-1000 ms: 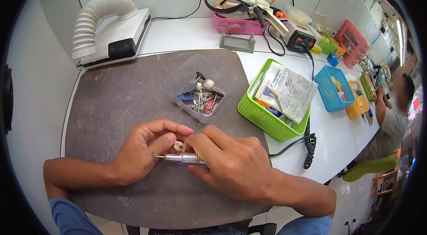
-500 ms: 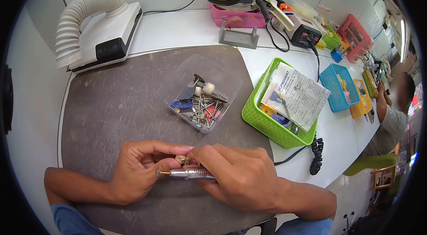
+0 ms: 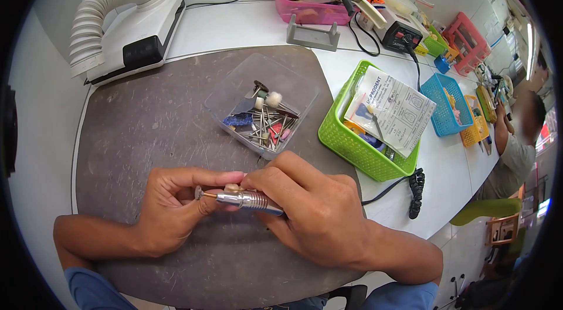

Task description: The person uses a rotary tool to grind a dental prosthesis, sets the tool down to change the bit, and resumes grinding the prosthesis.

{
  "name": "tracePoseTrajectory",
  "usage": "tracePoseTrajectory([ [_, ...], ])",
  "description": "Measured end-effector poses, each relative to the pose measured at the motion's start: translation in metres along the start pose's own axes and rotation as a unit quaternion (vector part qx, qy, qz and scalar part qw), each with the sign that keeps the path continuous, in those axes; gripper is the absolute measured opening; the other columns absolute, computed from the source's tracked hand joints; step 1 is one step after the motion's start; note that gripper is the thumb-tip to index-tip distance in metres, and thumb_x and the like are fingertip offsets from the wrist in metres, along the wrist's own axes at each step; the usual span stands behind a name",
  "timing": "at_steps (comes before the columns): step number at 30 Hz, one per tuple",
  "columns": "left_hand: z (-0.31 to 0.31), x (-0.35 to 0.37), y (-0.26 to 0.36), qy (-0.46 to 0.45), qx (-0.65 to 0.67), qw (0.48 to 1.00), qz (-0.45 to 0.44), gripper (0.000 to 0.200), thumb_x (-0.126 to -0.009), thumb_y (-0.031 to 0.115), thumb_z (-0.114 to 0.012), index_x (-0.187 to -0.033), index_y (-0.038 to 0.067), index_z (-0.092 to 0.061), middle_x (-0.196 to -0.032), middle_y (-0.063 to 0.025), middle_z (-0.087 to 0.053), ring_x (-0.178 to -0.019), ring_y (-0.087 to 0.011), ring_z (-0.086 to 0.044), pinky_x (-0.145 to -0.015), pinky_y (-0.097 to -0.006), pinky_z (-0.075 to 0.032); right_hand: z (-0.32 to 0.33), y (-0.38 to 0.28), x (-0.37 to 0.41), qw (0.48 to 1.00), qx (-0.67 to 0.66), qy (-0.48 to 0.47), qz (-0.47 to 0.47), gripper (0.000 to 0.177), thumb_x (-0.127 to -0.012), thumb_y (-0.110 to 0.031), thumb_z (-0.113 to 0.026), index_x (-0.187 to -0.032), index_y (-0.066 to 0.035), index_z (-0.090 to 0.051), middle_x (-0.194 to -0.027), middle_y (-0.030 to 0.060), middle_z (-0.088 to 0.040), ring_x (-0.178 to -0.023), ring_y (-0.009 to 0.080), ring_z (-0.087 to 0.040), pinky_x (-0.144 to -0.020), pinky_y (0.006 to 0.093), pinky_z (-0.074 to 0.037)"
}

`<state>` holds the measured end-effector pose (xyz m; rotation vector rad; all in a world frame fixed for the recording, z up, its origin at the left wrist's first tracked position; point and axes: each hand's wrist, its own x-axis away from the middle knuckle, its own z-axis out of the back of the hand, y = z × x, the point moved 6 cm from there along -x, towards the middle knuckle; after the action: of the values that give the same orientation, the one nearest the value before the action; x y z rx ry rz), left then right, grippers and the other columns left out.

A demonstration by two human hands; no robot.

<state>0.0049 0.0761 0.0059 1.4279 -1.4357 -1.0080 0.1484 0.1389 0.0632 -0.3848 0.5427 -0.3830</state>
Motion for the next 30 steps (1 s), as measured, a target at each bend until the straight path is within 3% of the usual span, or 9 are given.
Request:
tracePoseTrajectory([
  [2,0.000,0.000,0.000,-0.006,-0.008,1.000,-0.007,0.029,-0.092,0.002,-0.067,-0.119,-0.006,-0.064,-0.119,-0.0200,-0.067,-0.105,-0.0231,-0.068,-0.093,-0.0341,-0.058,0.002,-0.002,0.001,0.999,0.007,0.032,0.024,0.032,-0.070,-0.010,-0.087,-0.094,-0.004,-0.066,-0.078,0.0057,-0.065,-0.059,0.0158,-0.064,-0.049,0.0275,-0.047],
  [4,-0.001,0.000,0.003,-0.024,-0.008,0.999,-0.044,0.026,-0.094,-0.005,-0.061,-0.120,-0.007,-0.064,-0.119,-0.0166,-0.067,-0.108,-0.0174,-0.065,-0.100,-0.0302,-0.053,0.001,-0.002,0.001,0.998,-0.005,0.052,0.023,0.033,-0.070,-0.011,-0.087,-0.094,-0.004,-0.066,-0.078,0.0054,-0.064,-0.057,0.0157,-0.062,-0.048,0.0270,-0.045],
  [6,-0.001,0.000,0.003,-0.014,-0.008,0.999,-0.040,0.023,-0.093,-0.002,-0.063,-0.116,-0.007,-0.064,-0.120,-0.0194,-0.066,-0.107,-0.0206,-0.066,-0.098,-0.0326,-0.054,0.006,-0.003,0.001,0.997,-0.015,0.073,0.022,0.034,-0.071,-0.012,-0.088,-0.094,-0.004,-0.065,-0.077,0.0050,-0.063,-0.056,0.0157,-0.060,-0.047,0.0266,-0.043],
  [8,0.000,0.000,0.004,-0.001,-0.008,0.999,-0.041,0.020,-0.093,0.001,-0.065,-0.112,-0.006,-0.064,-0.121,-0.0221,-0.065,-0.107,-0.0238,-0.067,-0.097,-0.0351,-0.056,0.012,-0.001,0.001,1.000,-0.007,0.026,-0.013,0.029,-0.078,-0.014,-0.081,-0.097,-0.005,-0.062,-0.079,0.0070,-0.060,-0.062,0.0218,-0.063,-0.052,0.0321,-0.050],
  [15,0.001,0.001,0.005,-0.016,0.023,1.000,-0.009,0.022,-0.093,-0.002,-0.064,-0.114,-0.005,-0.059,-0.123,-0.0233,-0.063,-0.111,-0.0279,-0.067,-0.095,-0.0338,-0.057,0.019,0.011,0.001,0.994,0.054,-0.035,-0.084,0.025,-0.087,-0.022,-0.074,-0.090,-0.005,-0.056,-0.077,0.0103,-0.060,-0.060,0.0263,-0.062,-0.051,0.0373,-0.046],
  [18,0.000,0.000,0.004,-0.024,0.026,0.999,-0.010,0.022,-0.093,-0.004,-0.063,-0.114,-0.005,-0.059,-0.124,-0.0241,-0.062,-0.111,-0.0289,-0.066,-0.096,-0.0345,-0.057,0.013,0.014,0.002,0.993,0.055,-0.062,-0.086,0.032,-0.088,-0.030,-0.073,-0.087,-0.005,-0.054,-0.073,0.0101,-0.060,-0.060,0.0272,-0.064,-0.050,0.0379,-0.046],
  [23,0.000,-0.001,0.002,-0.033,0.014,0.999,-0.011,0.021,-0.091,-0.007,-0.063,-0.112,-0.005,-0.059,-0.123,-0.0249,-0.062,-0.112,-0.0306,-0.066,-0.097,-0.0373,-0.056,0.003,0.018,0.007,0.985,0.079,-0.126,-0.084,0.054,-0.085,-0.056,-0.071,-0.072,-0.006,-0.053,-0.057,0.0096,-0.059,-0.049,0.0273,-0.062,-0.044,0.0384,-0.046],
  [30,-0.002,0.000,0.001,-0.025,0.028,0.999,0.001,0.020,-0.089,-0.009,-0.065,-0.107,-0.005,-0.059,-0.120,-0.0261,-0.062,-0.111,-0.0296,-0.066,-0.099,-0.0382,-0.055,-0.005,0.024,0.008,0.983,0.098,-0.135,-0.079,0.057,-0.084,-0.059,-0.068,-0.067,-0.007,-0.053,-0.054,0.0093,-0.058,-0.048,0.0275,-0.062,-0.043,0.0374,-0.046],
])
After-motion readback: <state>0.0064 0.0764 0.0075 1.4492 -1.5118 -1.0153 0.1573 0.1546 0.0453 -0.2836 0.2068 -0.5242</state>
